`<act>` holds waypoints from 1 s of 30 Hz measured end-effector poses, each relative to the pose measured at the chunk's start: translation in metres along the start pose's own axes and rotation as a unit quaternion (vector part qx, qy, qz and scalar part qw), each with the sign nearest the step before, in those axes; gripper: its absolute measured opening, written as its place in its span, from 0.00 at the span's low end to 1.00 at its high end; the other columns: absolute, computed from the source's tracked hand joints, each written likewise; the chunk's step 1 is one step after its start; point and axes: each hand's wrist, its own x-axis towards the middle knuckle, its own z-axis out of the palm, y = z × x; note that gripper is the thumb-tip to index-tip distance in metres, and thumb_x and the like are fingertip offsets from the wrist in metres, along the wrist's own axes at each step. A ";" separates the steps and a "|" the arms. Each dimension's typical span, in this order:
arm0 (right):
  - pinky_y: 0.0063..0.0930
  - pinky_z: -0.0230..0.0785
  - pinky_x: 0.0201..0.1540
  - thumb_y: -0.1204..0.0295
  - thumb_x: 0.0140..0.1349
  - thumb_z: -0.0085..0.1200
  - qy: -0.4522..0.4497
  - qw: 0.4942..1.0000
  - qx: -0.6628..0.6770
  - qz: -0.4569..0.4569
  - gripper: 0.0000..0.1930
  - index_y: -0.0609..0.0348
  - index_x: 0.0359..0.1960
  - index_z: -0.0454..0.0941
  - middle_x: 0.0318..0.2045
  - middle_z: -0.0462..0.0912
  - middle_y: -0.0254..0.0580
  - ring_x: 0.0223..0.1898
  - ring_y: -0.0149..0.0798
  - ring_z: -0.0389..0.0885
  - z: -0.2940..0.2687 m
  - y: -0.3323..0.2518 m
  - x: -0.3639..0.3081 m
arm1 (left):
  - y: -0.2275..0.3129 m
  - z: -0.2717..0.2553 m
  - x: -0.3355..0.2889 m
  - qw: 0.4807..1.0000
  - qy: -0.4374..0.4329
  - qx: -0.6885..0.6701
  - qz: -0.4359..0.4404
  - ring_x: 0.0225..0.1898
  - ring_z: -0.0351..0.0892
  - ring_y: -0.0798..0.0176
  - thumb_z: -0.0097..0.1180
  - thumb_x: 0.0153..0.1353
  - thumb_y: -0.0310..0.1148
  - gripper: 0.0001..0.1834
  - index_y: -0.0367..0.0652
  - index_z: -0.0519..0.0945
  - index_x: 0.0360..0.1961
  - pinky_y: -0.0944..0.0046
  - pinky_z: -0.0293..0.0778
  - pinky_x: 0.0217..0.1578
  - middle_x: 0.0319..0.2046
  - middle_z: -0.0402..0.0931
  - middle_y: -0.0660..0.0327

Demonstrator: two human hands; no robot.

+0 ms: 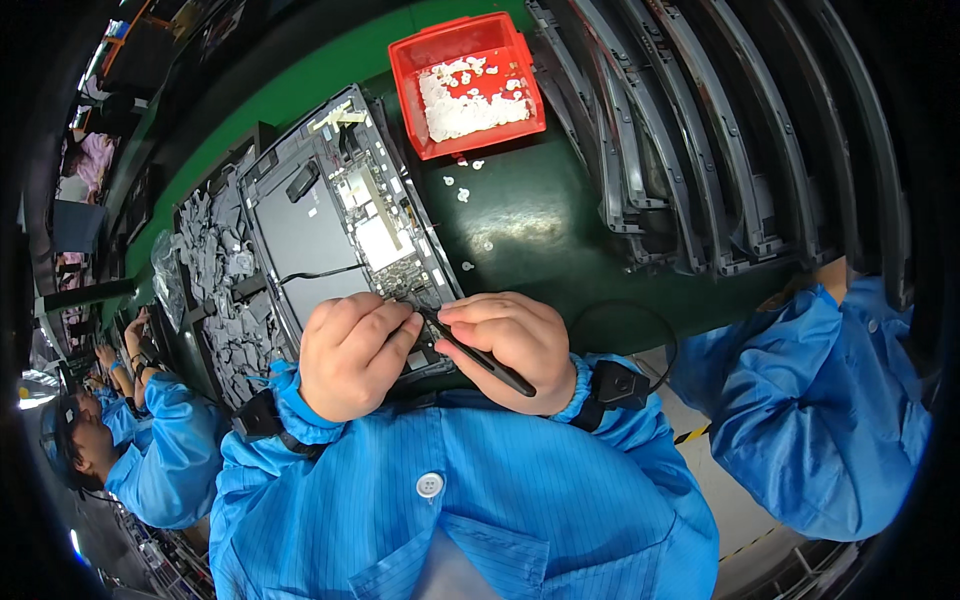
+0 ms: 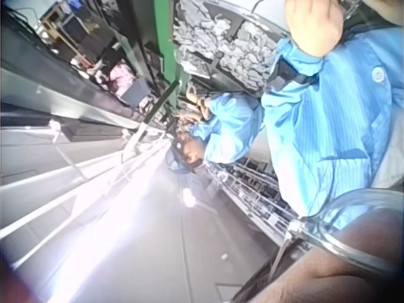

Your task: The person assembles internal components into a laptop chassis by placing a motherboard and internal cables into the chassis, using tweezers to manipulate the small parts. The person wears a static wrist strap for protection during the assembly process.

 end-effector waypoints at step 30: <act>0.33 0.74 0.42 0.89 0.46 0.56 0.040 0.993 0.057 0.099 0.16 0.66 0.36 0.66 0.39 0.74 0.56 0.40 0.47 0.78 0.011 -0.012 0.053 | -0.231 -0.056 -0.089 0.766 0.186 -0.231 -0.571 0.23 0.74 0.72 0.61 0.51 0.26 0.13 0.37 0.71 0.36 0.73 0.69 0.17 0.23 0.76 0.62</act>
